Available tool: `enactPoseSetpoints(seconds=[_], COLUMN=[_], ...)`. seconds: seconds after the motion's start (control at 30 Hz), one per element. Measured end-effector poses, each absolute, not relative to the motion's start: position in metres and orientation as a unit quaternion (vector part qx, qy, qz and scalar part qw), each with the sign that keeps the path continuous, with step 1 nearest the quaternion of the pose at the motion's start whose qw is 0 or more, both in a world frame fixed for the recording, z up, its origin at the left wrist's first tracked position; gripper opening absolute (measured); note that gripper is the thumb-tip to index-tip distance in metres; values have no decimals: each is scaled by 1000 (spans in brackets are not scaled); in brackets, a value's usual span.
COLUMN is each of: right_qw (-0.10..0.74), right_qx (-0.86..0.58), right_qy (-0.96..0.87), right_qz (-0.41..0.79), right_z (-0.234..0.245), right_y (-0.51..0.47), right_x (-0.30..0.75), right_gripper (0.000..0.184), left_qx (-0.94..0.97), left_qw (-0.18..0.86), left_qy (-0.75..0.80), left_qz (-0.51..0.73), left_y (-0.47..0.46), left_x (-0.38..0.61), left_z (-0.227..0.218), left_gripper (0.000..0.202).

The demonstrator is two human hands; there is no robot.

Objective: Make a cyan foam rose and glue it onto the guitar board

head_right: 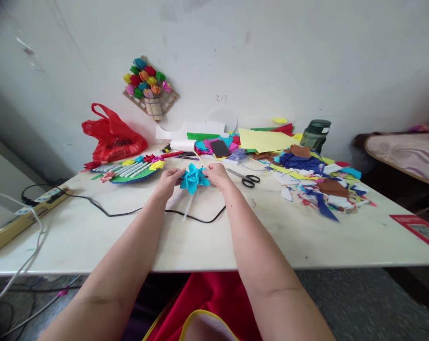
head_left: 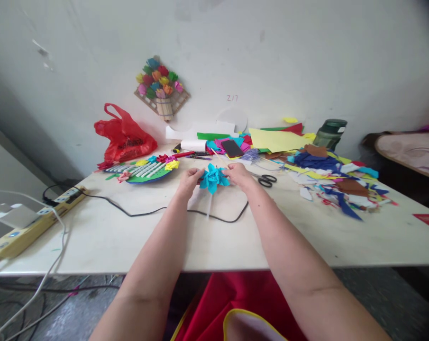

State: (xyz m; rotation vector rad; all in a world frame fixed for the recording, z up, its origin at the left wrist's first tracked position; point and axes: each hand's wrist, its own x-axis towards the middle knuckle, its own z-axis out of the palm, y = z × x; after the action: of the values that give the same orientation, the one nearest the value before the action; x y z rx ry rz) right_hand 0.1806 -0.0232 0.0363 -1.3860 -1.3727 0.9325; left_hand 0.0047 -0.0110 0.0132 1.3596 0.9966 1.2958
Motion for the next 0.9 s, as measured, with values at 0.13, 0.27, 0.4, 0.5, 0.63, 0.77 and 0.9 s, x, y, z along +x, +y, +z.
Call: enactPoseSetpoints(seconds=[0.13, 0.27, 0.4, 0.5, 0.63, 0.77, 0.9], right_qw=[457, 434, 408, 408, 452, 509, 524], right_qx=[-567, -546, -518, -520, -542, -558, -526], right_qy=[-592, -629, -676, -679, -645, -565, -507], right_qz=[345, 342, 327, 318, 292, 332, 438], right_z=[37, 36, 35, 34, 32, 33, 35], right_y=[-24, -27, -28, -25, -21, -21, -23], right_x=[181, 182, 181, 181, 183, 184, 181], right_gripper=[18, 23, 28, 26, 29, 29, 22], left_qx=[541, 558, 590, 601, 584, 543, 495], left_qw=[527, 535, 548, 549, 536, 524, 515], left_qy=[401, 411, 389, 377, 380, 382, 392], left_qz=[520, 483, 447, 442, 476, 534, 580], left_y=[-10, -10, -14, -15, -12, -9, -10], left_x=[3, 2, 2, 3, 2, 2, 1], left_z=[12, 11, 14, 15, 13, 13, 15], left_gripper=[38, 40, 31, 30, 28, 28, 33])
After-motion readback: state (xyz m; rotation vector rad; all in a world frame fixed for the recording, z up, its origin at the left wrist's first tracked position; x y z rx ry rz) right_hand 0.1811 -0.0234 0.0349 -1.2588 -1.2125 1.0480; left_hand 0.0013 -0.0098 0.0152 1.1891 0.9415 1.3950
